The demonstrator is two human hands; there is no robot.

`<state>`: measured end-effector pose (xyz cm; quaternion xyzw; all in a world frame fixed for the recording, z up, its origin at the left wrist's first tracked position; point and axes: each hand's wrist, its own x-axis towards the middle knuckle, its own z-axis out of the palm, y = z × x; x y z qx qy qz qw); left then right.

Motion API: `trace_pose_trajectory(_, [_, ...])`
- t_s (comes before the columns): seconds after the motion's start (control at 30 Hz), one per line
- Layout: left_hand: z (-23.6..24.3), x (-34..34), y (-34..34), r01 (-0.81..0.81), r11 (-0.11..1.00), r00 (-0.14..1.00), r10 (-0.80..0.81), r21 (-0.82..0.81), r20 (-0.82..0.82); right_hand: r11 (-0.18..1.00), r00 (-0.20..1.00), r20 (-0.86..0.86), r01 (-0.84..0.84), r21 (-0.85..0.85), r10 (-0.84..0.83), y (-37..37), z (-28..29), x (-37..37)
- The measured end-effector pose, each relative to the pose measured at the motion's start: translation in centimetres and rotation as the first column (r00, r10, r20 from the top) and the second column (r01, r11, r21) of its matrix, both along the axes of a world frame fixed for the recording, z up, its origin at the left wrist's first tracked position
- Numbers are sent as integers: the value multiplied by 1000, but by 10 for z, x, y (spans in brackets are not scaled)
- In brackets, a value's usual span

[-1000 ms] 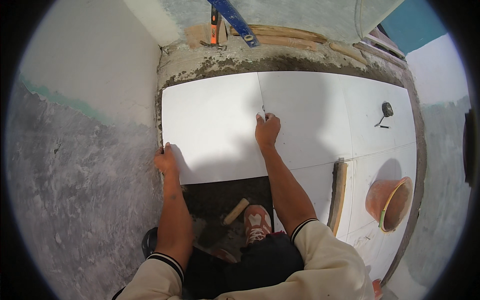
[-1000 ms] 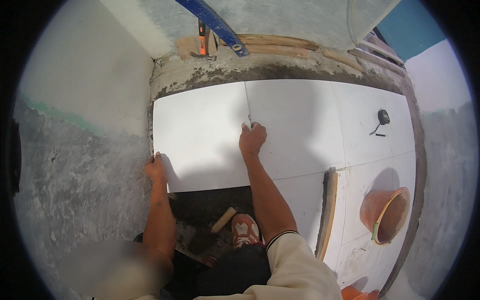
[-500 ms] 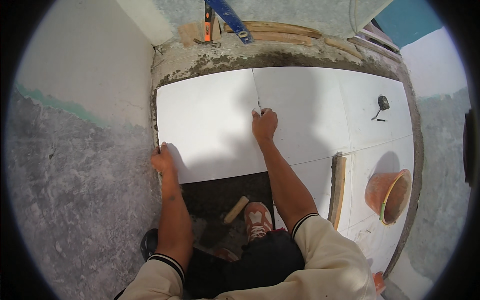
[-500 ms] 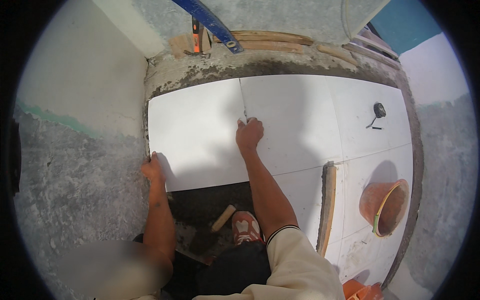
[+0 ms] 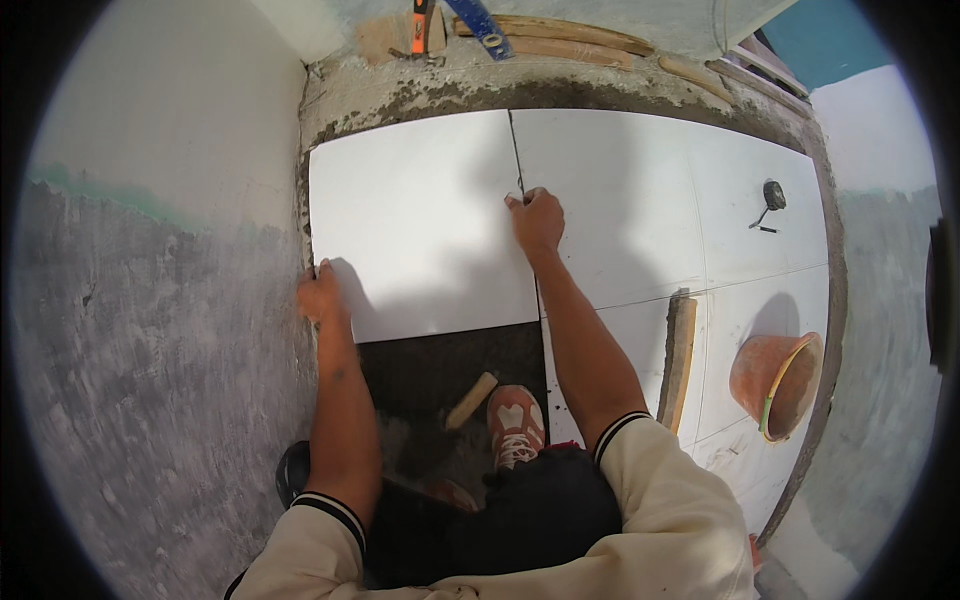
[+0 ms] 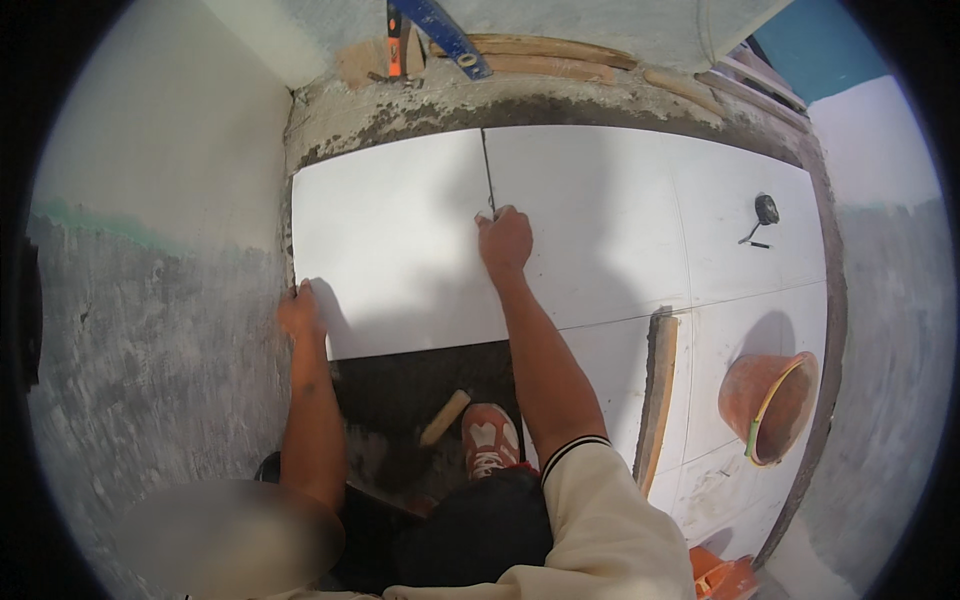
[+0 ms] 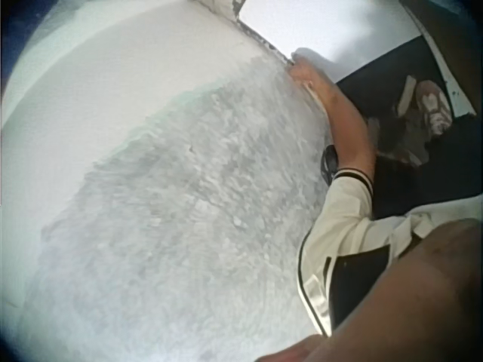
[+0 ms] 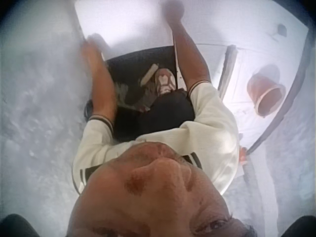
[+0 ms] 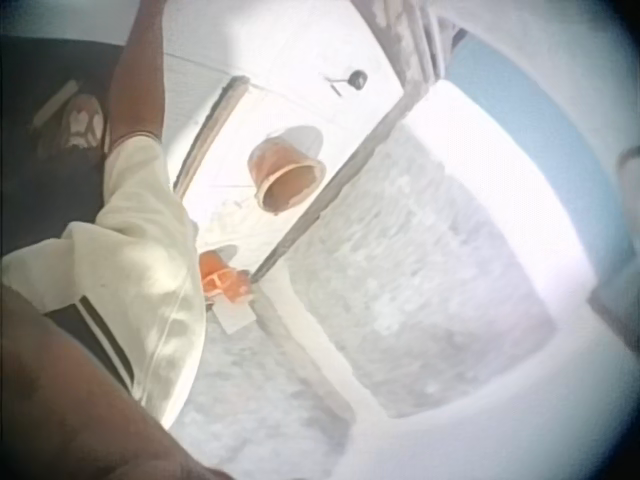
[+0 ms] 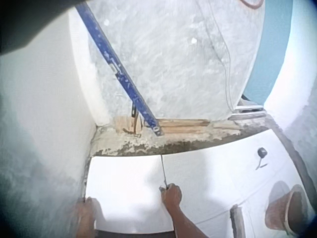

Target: The person spreads cement on the floor, applies adhesive to a tile, places the tile on the floor, and taps it with a hammer to secure it.

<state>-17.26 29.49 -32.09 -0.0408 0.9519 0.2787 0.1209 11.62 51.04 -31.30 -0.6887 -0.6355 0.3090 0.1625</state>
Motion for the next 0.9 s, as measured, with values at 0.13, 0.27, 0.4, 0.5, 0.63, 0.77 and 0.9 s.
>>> trace_pose_trajectory(0.13, [2,3,1,-40,999,998,39,14,48,997,999,4,-45,-62,46,8,9,9])
trace_pose_trajectory(0.27, [2,5,0,6,1000,1000,-6,-23,9,988,991,8,-132,-77,133,15,18,19])
trace_pose_trajectory(0.4, [-9,-4,-7,80,997,996,-80,-15,34,991,992,-33,-122,-49,120,19,20,31])
trace_pose_trajectory(0.5, [-24,-14,-11,63,997,996,-65,43,56,990,991,7,-130,-56,131,20,17,36])
trace_pose_trajectory(0.63, [-37,-22,-14,71,983,994,-85,170,76,986,990,7,-137,-97,138,20,12,34])
trace_pose_trajectory(0.77, [-31,-23,-12,96,958,989,-124,271,87,982,985,33,-163,-95,167,21,10,34])
trace_pose_trajectory(0.9, [-22,-20,-12,19,962,985,-64,271,160,983,986,44,-154,-104,160,22,6,36])
